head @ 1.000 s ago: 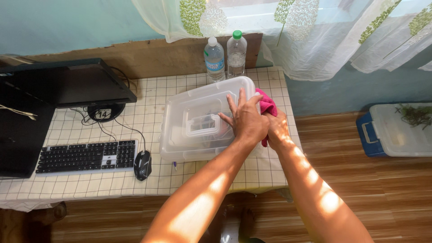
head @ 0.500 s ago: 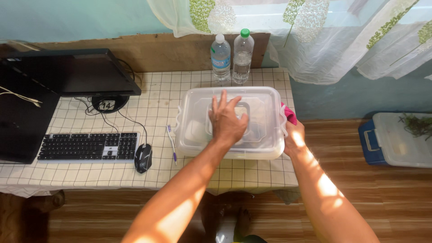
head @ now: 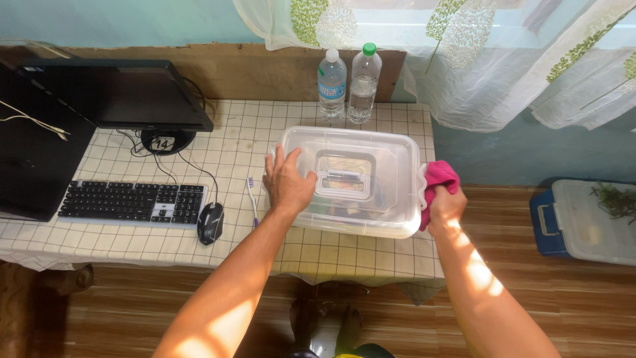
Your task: The person wipes down a plastic storage container lid, two water bottles, and the desk surface with a pink cloth, then uses the cloth to wipe a cable running along the wall.
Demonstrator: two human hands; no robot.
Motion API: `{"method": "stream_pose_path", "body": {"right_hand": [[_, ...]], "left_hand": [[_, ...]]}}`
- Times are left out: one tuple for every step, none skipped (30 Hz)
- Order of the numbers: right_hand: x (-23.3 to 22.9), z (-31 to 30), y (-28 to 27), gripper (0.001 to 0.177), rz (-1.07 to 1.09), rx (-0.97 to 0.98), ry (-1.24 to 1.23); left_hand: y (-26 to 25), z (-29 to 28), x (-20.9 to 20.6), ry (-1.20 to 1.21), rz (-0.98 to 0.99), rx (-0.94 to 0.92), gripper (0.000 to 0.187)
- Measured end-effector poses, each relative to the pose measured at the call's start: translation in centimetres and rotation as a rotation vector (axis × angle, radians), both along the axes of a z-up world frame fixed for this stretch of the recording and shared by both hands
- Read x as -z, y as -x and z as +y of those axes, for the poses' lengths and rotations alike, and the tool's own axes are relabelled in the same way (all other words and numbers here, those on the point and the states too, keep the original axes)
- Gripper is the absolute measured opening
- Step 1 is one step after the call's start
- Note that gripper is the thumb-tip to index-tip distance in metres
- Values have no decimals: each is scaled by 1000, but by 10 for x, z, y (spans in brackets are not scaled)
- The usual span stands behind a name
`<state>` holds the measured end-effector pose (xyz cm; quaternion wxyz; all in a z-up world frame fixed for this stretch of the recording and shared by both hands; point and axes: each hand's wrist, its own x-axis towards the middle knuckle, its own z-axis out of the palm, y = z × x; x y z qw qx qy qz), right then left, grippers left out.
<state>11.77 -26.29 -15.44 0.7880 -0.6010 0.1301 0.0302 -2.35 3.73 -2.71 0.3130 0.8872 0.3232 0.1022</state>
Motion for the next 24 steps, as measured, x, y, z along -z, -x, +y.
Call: {"method": "stream_pose_path", "body": {"right_hand": [[2, -5, -3, 16, -11, 77, 58], [2, -12, -8, 16, -12, 73, 58], [-1, -24, -12, 13, -43, 67, 77], [-4, -34, -15, 15, -73, 61, 96], [-9, -45, -15, 15, -72, 57, 98], [-18, -54, -14, 19, -119, 15, 53], [-28, -59, -10, 23, -164, -27, 8], [-39, -62, -4, 23, -163, -34, 10], [-52, -65, 5, 25, -91, -108, -90], [-65, -64, 12, 26, -19, -181, -190], [-76, -59, 21, 26, -18, -185, -189], [-84, -54, 29, 27, 75, -219, -135], [-90, -49, 35, 29, 167, -254, -83], [-94, -42, 39, 29, 166, -255, -81], [-97, -36, 42, 27, 172, -258, -54], [-99, -30, 44, 26, 178, -261, -27], [-101, -24, 45, 26, 176, -261, -27], [-102, -19, 47, 26, 175, -239, -17], [-102, -14, 48, 26, 175, -217, -7], [-103, -9, 47, 26, 168, -214, -7], [-104, -6, 47, 25, 192, -201, 8], [-103, -3, 49, 24, 223, -187, 26], [-103, 0, 49, 24, 224, -184, 29], [-102, 3, 48, 22, 200, -173, 67]], "left_hand": [[1, 4, 3, -1, -2, -2, 66], [3, 8, 5, 14, -2, -38, 70], [5, 12, 7, 28, -3, -74, 74], [7, 17, 8, 30, -2, -77, 74], [9, 21, 9, 44, 4, -105, 77], [11, 25, 8, 57, 12, -134, 81], [13, 29, 7, 57, 14, -140, 81], [16, 31, 6, 128, 20, -165, 83], [19, 34, 5, 200, 26, -191, 86], [20, 37, 4, 201, 26, -195, 86], [20, 41, 4, 253, 108, -203, 86], [21, 43, 5, 306, 190, -210, 87], [22, 44, 9, 309, 190, -212, 87], [21, 46, 14, 285, 156, -198, 84], [22, 48, 19, 262, 123, -184, 81], [22, 51, 25, 261, 122, -185, 81], [23, 53, 32, 253, 92, -177, 76], [24, 55, 38, 245, 63, -167, 72], [25, 57, 45, 246, 61, -165, 72], [24, 59, 51, 226, 25, -158, 68], [22, 60, 55, 207, -10, -151, 64], [21, 60, 60, 210, -9, -148, 64], [19, 59, 63, 183, -22, -153, 60], [17, 59, 65, 153, -39, -157, 55]]}}
